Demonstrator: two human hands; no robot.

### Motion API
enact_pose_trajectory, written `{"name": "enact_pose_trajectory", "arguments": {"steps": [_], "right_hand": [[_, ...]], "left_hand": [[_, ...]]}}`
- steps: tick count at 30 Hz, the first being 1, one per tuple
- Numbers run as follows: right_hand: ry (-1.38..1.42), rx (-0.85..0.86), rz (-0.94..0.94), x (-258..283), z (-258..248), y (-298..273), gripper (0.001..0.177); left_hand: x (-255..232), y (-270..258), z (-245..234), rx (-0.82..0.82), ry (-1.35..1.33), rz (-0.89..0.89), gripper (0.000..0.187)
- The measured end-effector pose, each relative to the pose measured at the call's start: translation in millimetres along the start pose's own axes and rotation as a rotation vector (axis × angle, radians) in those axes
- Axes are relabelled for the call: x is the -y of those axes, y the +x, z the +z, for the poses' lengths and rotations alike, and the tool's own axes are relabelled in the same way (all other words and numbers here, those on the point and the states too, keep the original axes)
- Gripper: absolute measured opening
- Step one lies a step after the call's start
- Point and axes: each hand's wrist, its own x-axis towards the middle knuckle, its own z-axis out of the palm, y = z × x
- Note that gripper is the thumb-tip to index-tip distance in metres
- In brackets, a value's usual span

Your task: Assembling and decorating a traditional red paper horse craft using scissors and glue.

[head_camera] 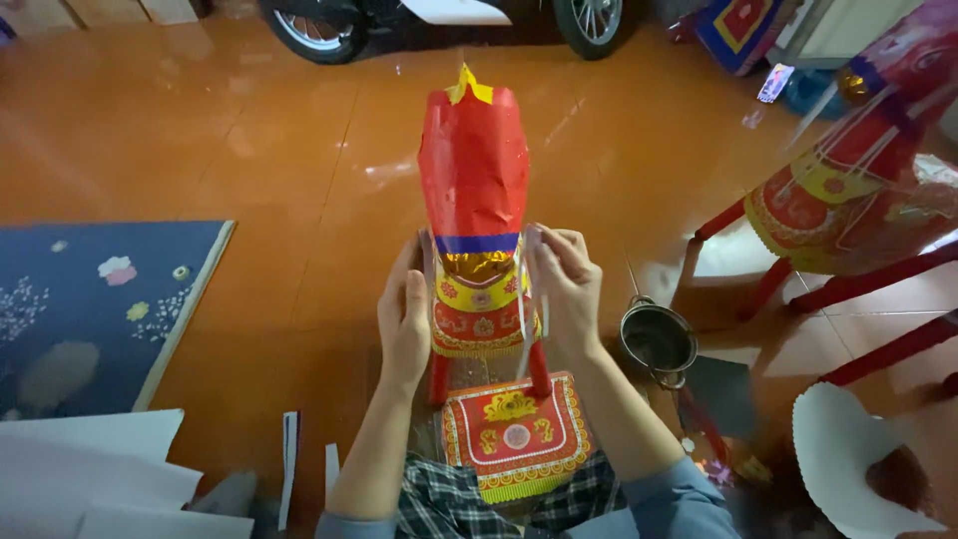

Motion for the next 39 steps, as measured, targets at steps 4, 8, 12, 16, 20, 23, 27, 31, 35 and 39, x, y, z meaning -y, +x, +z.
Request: {"name": "enact_pose_trajectory", "arguments": {"steps": [4,8,12,16,20,23,27,31,35,39], "right_hand": [[-0.157,0.015,-0.161,-1.6,11.7,-0.8,0.027],[-0.323,-0.003,-0.366,-17.9,10.6,0.4,0.031],[-0.429,0.009,-0.457,-18.7,11.2,-3.3,0.032],[-0.457,0.028,-0.517,-15.5,12.3,-5.7,0.034],[-0.475,0.068,-0.591,-1.2,12.2,-5.8,0.032],[-0.483,0.104,-0.608,2.9,8.1,2.8,0.029],[-0.373,0.132,-0.504,5.5,7.4,15.9,0.024],[-0.279,0.117,-0.324,-10.8,3.7,23.0,0.023],[-0.182,0.123,-0.261,-22.2,1.8,23.3,0.022],[-0.336,0.014,-0.442,0.9,2.1,5.8,0.017]], "left_hand": [[23.2,-1.2,-0.6,0.022,0.02,0.075,0.053],[18.8,-2.7,7.2,0.038,-0.088,0.089,0.053],[22.2,-1.0,7.5,0.059,-0.067,0.128,0.054],[21.0,-1.3,8.1,0.076,-0.006,0.146,0.053],[34.4,-2.0,5.9,0.094,0.053,0.208,0.055],[36.2,-1.0,5.6,0.113,0.098,0.254,0.054],[27.9,-2.4,6.5,0.119,0.118,0.254,0.059],[33.6,-0.4,6.1,0.096,0.283,0.327,0.054],[39.7,1.5,1.1,0.104,0.33,0.343,0.055],[46.0,0.9,-1.5,0.093,0.401,0.379,0.052]]}}
